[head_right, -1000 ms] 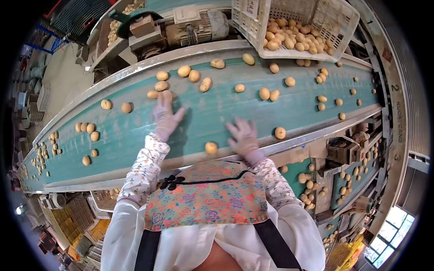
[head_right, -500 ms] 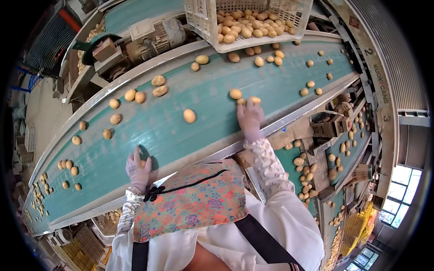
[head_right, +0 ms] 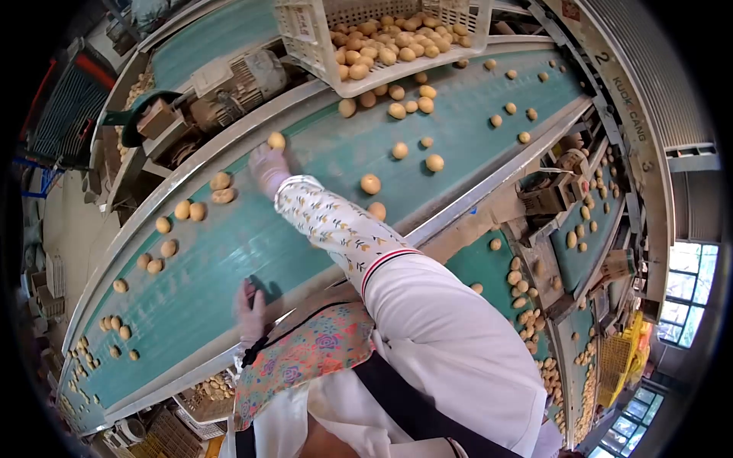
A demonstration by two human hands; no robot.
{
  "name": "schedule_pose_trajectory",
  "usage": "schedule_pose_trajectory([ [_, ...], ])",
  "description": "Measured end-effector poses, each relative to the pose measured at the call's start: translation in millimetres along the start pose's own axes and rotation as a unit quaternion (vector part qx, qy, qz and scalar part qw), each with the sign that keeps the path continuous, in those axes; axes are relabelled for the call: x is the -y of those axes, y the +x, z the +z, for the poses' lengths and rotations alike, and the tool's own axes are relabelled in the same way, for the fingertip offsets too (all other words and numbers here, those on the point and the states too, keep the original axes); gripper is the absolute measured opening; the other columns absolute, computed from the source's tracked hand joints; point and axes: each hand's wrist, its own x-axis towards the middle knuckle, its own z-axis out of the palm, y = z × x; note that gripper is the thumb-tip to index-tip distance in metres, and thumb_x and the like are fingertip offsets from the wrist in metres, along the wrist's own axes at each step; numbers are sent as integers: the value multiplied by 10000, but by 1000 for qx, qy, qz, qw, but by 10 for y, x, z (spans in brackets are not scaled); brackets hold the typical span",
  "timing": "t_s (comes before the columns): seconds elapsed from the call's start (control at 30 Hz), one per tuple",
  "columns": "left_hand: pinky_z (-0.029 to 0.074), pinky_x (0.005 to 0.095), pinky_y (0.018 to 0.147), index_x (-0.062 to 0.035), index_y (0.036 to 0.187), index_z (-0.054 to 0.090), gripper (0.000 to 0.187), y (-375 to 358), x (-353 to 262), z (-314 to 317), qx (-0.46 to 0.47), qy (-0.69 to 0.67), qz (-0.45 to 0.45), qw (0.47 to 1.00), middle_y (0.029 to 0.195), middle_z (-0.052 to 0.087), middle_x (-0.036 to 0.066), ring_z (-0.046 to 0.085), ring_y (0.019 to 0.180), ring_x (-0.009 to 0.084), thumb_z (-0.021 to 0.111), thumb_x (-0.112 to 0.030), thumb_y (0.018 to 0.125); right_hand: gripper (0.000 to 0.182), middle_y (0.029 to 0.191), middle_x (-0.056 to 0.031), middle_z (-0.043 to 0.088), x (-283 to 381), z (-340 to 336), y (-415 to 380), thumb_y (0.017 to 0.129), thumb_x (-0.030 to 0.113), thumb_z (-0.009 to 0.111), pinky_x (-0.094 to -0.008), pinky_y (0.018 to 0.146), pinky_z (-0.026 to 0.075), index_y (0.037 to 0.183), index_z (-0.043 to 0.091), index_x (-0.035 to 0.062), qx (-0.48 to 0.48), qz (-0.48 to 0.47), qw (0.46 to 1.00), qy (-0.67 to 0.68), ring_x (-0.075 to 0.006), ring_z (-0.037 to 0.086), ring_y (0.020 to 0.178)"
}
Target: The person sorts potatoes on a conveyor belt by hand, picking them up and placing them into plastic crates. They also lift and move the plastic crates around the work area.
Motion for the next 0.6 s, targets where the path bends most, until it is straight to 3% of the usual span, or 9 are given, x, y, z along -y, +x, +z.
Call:
schedule_pose_trajectory([
  [0.03,514,415,913,-25,1405,530,546,-6,83,-71,-9,1,-10,1000,1150,666,155,644,999,282,693,-194,912,407,1357,-116,577,94,-8,-18,957,211,564,-529,947,491,1343,581,79,57,14,996,65,-301,522,1283],
  [0.1,514,412,904,-14,1393,539,535,20,48,-144,-18,9,-24,1000,1135,670,154,645,986,275,692,-182,909,317,1234,-126,617,252,94,-315,940,169,570,-467,906,518,1243,631,101,18,-2,999,51,-304,595,1152],
  [0.2,518,392,876,-5,1393,537,534,95,-86,-155,-21,-5,-37,999,1103,673,152,643,967,249,688,-169,908,233,1172,-154,629,141,297,-957,908,152,573,-468,882,526,1119,668,125,-8,-36,965,261,-342,621,1075],
  [0.27,521,377,851,-3,1404,528,545,131,-95,-92,-20,-54,-49,997,1082,673,152,643,950,232,686,-162,908,168,1033,-168,650,-253,267,-1303,870,140,559,-483,860,523,1000,664,119,-73,-39,942,325,-353,642,963],
  [0.33,522,363,833,-10,1416,520,553,207,-137,-113,20,-96,-81,992,1049,678,141,645,922,216,681,-170,912,145,933,-166,655,-919,83,-1349,839,133,558,-487,842,522,952,634,84,-182,20,951,249,-350,649,924],
  [0.37,523,356,823,-14,1422,517,557,243,-166,-112,39,-117,-95,988,1032,681,136,645,908,208,679,-173,914,125,855,-157,652,-1347,140,-1346,811,98,566,-498,783,519,920,615,61,-282,68,911,292,-368,644,886],
  [0.43,525,358,814,-27,1441,498,577,265,-223,-41,77,-82,-118,987,990,690,124,652,877,212,678,-186,917,192,982,-209,642,-2263,141,-1427,772,72,602,-497,774,532,963,604,54,-333,185,897,226,-419,625,915],
  [0.5,528,360,808,-40,1455,482,591,316,-386,21,125,-49,-122,983,956,696,114,657,857,217,676,-203,921,271,1098,-221,615,-2997,408,-1568,773,75,596,-487,830,526,1041,585,37,-330,328,869,171,-423,609,979],
  [0.6,532,364,804,-56,1465,466,600,452,-871,184,192,-26,-96,976,929,700,108,664,846,229,669,-232,928,317,1153,-209,589,-3149,827,-1850,789,90,594,-485,895,506,1102,570,44,-115,468,851,209,-404,585,1061],
])
